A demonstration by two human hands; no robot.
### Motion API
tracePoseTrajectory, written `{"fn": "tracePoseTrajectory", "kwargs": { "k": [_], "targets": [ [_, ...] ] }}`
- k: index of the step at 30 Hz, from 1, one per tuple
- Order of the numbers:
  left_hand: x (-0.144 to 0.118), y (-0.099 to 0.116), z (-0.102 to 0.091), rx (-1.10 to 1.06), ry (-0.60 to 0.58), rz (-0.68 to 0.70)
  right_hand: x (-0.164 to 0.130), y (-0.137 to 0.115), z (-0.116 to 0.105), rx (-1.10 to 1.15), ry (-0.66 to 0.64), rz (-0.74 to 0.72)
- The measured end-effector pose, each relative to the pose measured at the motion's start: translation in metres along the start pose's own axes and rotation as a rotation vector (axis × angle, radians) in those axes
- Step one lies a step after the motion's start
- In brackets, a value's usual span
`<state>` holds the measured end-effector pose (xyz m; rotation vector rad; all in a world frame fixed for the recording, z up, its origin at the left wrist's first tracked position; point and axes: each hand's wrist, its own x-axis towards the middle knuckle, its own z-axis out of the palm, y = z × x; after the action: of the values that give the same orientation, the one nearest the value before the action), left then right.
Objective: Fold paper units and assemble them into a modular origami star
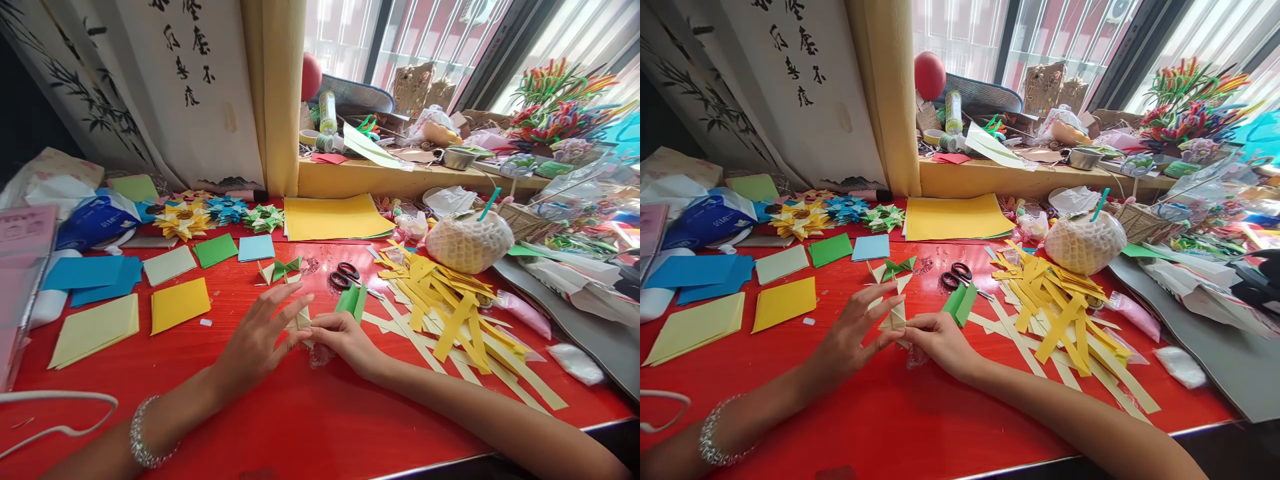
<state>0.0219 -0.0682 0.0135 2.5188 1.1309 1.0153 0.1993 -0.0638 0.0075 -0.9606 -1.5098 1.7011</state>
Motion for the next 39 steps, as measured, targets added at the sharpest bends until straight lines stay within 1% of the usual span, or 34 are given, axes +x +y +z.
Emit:
{"fn": "tracePoseTrajectory", "kwargs": {
  "k": [1, 2, 5, 11, 13, 15, 18, 20, 22, 25, 28, 32, 36, 39],
  "targets": [
    [0.000, -0.002, 0.001, 0.042, -0.027, 0.067, 0.000, 0.001, 0.000, 0.008, -0.006, -0.004],
    [-0.001, -0.004, 0.002, 0.071, -0.084, 0.094, 0.001, 0.002, -0.001, 0.010, -0.010, -0.008],
    [-0.001, -0.009, 0.005, 0.042, -0.163, 0.051, 0.001, 0.004, -0.002, 0.017, -0.012, -0.017],
    [0.003, -0.007, 0.003, -0.224, -0.152, -0.083, 0.000, 0.002, -0.002, 0.025, -0.031, -0.028],
    [0.004, -0.004, 0.001, -0.305, -0.150, -0.171, 0.000, 0.002, -0.001, 0.028, -0.048, -0.016],
    [0.005, -0.002, -0.001, -0.353, -0.134, -0.287, 0.001, 0.003, -0.001, 0.033, -0.047, 0.002],
    [0.005, -0.001, -0.002, -0.395, -0.090, -0.478, 0.004, 0.005, -0.001, 0.031, 0.044, -0.012],
    [0.006, -0.002, -0.003, -0.434, -0.051, -0.565, 0.006, 0.004, -0.001, 0.046, 0.106, -0.040],
    [0.007, -0.002, -0.003, -0.485, -0.022, -0.554, 0.006, 0.003, 0.000, 0.066, 0.103, -0.046],
    [0.008, -0.002, -0.003, -0.524, -0.008, -0.479, 0.003, 0.000, 0.002, 0.036, 0.004, -0.002],
    [0.008, 0.000, -0.002, -0.513, -0.027, -0.494, 0.000, -0.001, 0.003, -0.022, -0.042, 0.036],
    [0.007, 0.001, -0.001, -0.505, -0.062, -0.531, 0.000, 0.001, 0.002, -0.065, -0.031, 0.050],
    [0.007, 0.001, -0.001, -0.513, -0.082, -0.559, 0.003, 0.004, 0.000, 0.030, 0.022, 0.026],
    [0.006, 0.001, -0.002, -0.473, -0.099, -0.539, 0.004, 0.003, 0.000, 0.079, 0.050, 0.005]
  ]
}}
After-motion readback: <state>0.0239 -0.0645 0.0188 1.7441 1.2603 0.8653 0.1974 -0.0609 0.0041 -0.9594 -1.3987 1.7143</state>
